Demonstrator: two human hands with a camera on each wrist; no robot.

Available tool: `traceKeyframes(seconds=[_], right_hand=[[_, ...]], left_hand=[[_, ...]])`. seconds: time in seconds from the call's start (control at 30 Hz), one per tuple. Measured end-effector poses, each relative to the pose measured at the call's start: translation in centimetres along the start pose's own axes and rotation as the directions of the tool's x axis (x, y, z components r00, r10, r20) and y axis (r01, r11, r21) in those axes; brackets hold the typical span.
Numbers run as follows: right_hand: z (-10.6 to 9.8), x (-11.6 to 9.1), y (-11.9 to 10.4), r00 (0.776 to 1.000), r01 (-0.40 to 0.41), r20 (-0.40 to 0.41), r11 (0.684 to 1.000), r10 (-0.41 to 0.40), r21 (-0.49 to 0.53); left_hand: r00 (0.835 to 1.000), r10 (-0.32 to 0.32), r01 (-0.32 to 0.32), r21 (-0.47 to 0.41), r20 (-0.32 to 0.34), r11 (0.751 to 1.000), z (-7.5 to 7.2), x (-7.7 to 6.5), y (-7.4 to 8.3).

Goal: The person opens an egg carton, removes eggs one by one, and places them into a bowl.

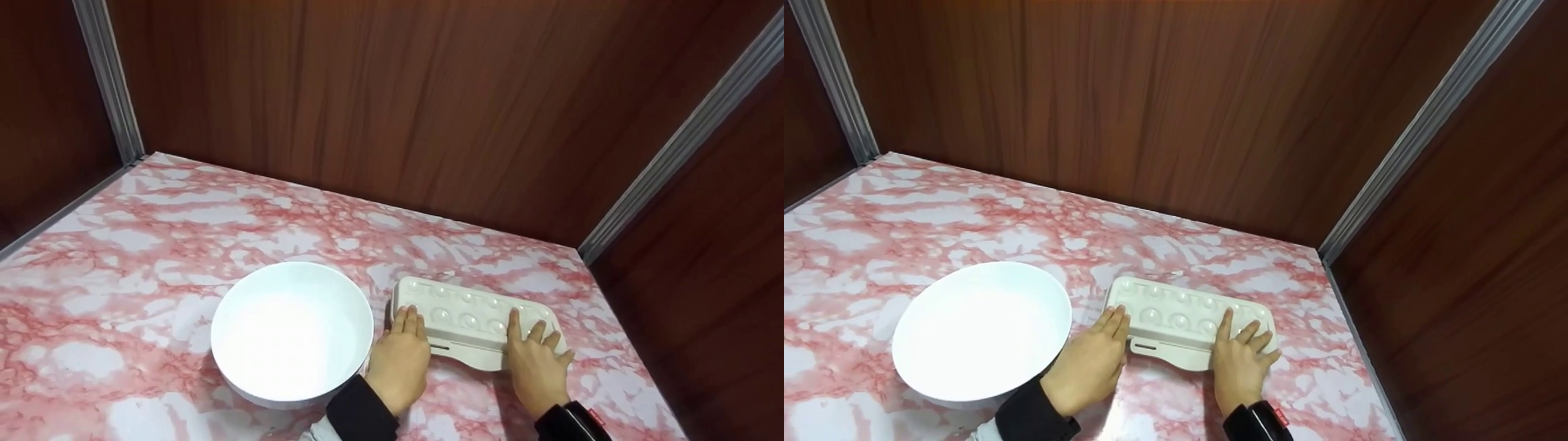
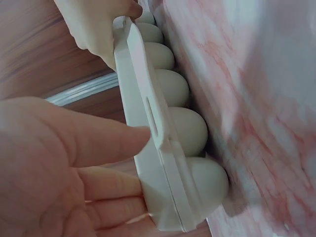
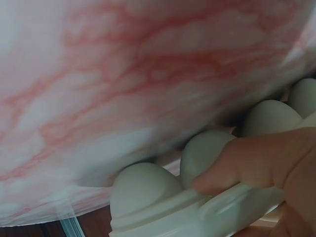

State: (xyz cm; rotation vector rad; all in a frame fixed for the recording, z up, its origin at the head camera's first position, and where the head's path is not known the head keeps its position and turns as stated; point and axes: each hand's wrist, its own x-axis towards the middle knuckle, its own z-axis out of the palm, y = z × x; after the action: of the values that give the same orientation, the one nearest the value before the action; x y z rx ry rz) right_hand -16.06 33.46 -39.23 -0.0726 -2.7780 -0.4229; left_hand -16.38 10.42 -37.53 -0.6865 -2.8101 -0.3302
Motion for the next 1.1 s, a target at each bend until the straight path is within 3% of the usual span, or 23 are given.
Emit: traceKeyframes(seconds=[0.2, 0.33, 0.47, 0.6, 0.77, 1.1], right_hand=[[-0.7, -1.9, -0.7, 0.999, -0.013, -0.045, 0.999, 0.012, -0.039], [-1.4, -2.8, -0.6, 1.000, 0.003, 0.031, 0.999, -0.001, -0.045], [-2.3, -3.4, -0.6, 0.992, 0.030, 0.118, 0.998, -0.036, 0.052], [-2.6, -3.6, -1.1, 0.991, 0.113, 0.059, 0.986, -0.120, 0.121], [-2.7, -3.1, -1.4, 0.976, 0.200, -0.100, 0.977, -0.193, 0.074], [-3.7, -2.1, -0.5, 0.970, 0.190, -0.182, 0.972, -0.164, 0.136]], left_hand=[[0.995, -0.056, 0.055, 0.013, 0.085, 0.998, -1.0, -0.6, 0.5], [0.989, -0.062, 0.062, 0.006, 0.134, 0.998, -1.6, -0.8, 0.7], [0.988, -0.052, 0.052, 0.007, 0.147, 0.999, -1.7, -1.0, 0.6], [0.992, -0.028, 0.031, -0.016, 0.123, 0.999, -1.9, -1.1, 0.4], [0.997, 0.000, 0.006, -0.071, 0.075, 0.997, -2.1, -1.0, 0.4], [0.997, 0.054, -0.060, -0.106, -0.059, 0.993, -2.2, -0.4, -0.1]])
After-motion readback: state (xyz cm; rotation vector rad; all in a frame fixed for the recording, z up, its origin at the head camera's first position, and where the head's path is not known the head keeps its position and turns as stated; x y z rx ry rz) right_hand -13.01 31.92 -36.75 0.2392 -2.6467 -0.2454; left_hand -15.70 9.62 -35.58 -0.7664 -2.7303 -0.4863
